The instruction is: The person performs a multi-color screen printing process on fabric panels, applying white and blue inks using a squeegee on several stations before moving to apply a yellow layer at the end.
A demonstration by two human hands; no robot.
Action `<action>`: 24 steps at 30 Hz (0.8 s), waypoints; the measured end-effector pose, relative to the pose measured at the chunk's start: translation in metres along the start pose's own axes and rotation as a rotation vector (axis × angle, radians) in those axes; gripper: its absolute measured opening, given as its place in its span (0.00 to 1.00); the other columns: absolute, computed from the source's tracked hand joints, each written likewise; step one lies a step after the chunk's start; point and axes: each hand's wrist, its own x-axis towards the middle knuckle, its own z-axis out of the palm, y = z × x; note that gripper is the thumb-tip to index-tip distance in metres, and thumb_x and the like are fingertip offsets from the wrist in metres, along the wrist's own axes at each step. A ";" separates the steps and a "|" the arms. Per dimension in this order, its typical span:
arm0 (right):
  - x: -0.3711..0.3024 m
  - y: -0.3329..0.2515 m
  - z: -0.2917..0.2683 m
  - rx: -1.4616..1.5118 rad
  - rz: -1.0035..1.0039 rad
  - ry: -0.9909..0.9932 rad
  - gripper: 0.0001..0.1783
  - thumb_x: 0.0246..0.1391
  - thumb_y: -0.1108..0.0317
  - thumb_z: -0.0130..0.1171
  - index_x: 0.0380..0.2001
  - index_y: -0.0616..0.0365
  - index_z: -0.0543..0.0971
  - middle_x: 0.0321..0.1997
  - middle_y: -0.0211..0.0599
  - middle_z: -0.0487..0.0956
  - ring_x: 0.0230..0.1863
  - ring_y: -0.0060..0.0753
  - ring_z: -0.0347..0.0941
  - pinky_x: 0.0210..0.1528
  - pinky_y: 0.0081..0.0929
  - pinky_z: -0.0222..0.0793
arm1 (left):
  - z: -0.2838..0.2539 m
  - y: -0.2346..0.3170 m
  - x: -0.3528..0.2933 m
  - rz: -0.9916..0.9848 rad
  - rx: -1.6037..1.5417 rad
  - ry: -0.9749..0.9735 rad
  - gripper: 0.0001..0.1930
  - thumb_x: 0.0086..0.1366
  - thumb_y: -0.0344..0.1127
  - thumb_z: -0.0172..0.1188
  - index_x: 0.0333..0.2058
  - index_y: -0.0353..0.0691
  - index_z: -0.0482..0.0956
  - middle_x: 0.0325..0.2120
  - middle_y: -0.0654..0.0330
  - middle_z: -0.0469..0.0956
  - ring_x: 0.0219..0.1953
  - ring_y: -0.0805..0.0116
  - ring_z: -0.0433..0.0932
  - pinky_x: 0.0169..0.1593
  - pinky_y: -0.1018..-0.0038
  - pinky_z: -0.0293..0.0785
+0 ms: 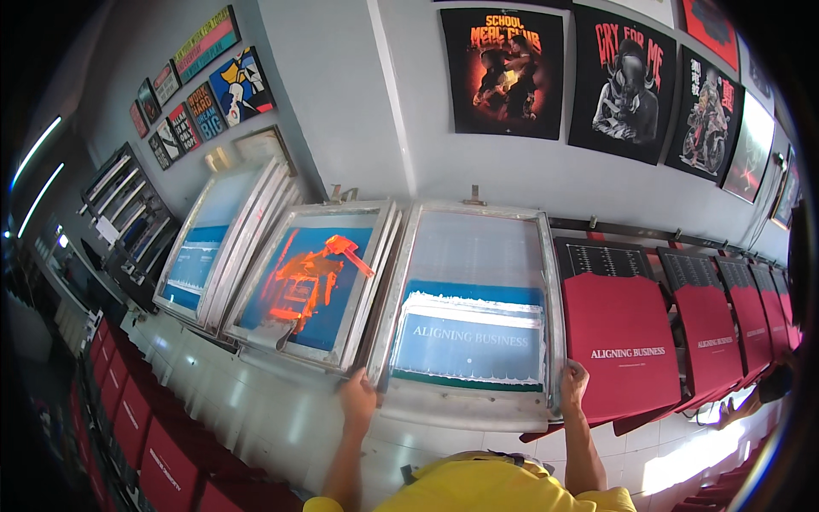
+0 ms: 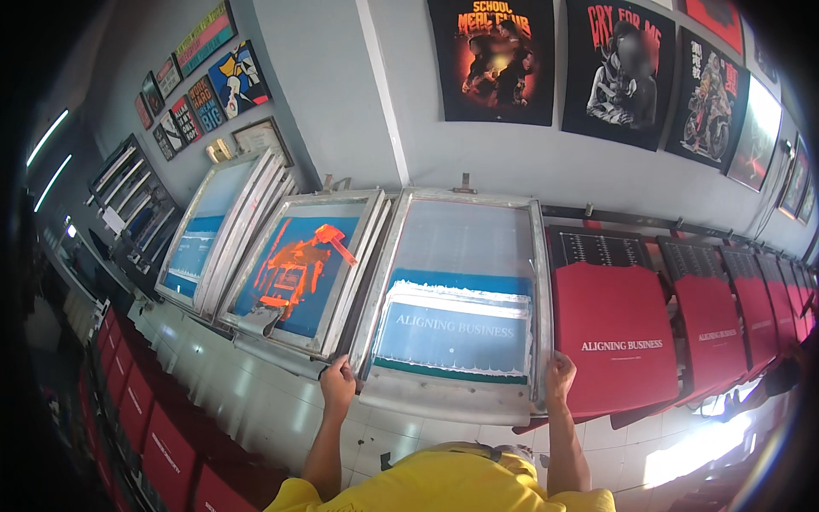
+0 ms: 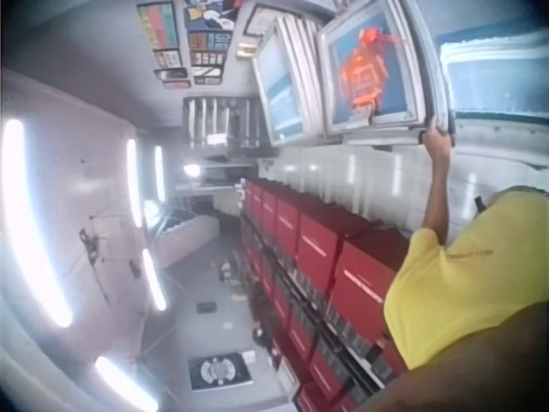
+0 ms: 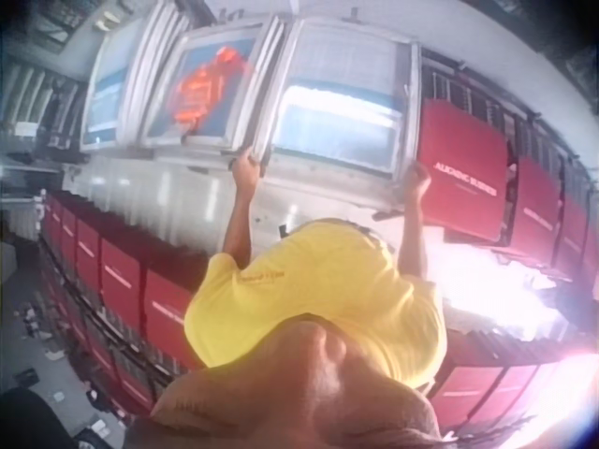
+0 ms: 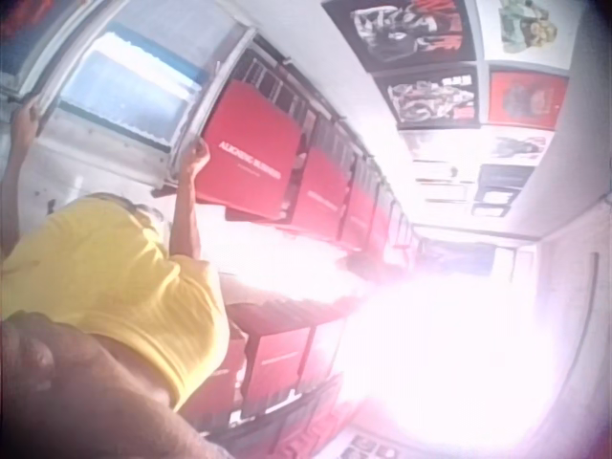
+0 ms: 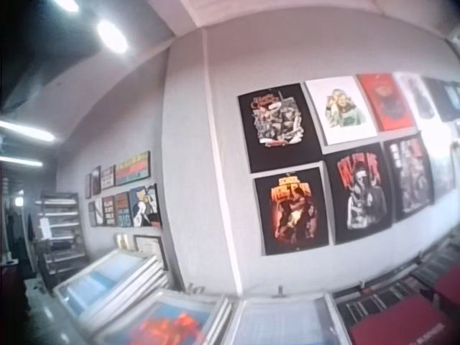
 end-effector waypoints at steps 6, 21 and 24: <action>-0.002 -0.002 0.014 0.020 0.065 -0.045 0.10 0.51 0.73 0.49 0.26 0.67 0.78 0.16 0.26 0.65 0.20 0.17 0.59 0.22 0.25 0.54 | 0.000 -0.016 -0.004 -0.006 -0.104 0.046 0.16 0.63 0.34 0.56 0.46 0.30 0.80 0.40 0.42 0.81 0.44 0.45 0.80 0.49 0.62 0.76; -0.007 0.007 0.022 -0.137 0.194 -0.015 0.17 0.52 0.70 0.55 0.44 0.64 0.81 0.36 0.46 0.83 0.39 0.36 0.79 0.43 0.29 0.72 | 0.006 -0.016 -0.022 0.160 -0.179 0.109 0.18 0.63 0.30 0.57 0.52 0.32 0.71 0.43 0.50 0.72 0.46 0.57 0.73 0.52 0.66 0.70; -0.009 -0.002 0.022 -0.199 0.169 -0.012 0.17 0.52 0.68 0.53 0.44 0.62 0.80 0.38 0.49 0.82 0.41 0.44 0.79 0.46 0.34 0.72 | 0.017 -0.036 -0.017 0.221 -0.151 0.151 0.19 0.63 0.30 0.57 0.52 0.32 0.71 0.44 0.49 0.72 0.46 0.57 0.73 0.53 0.65 0.69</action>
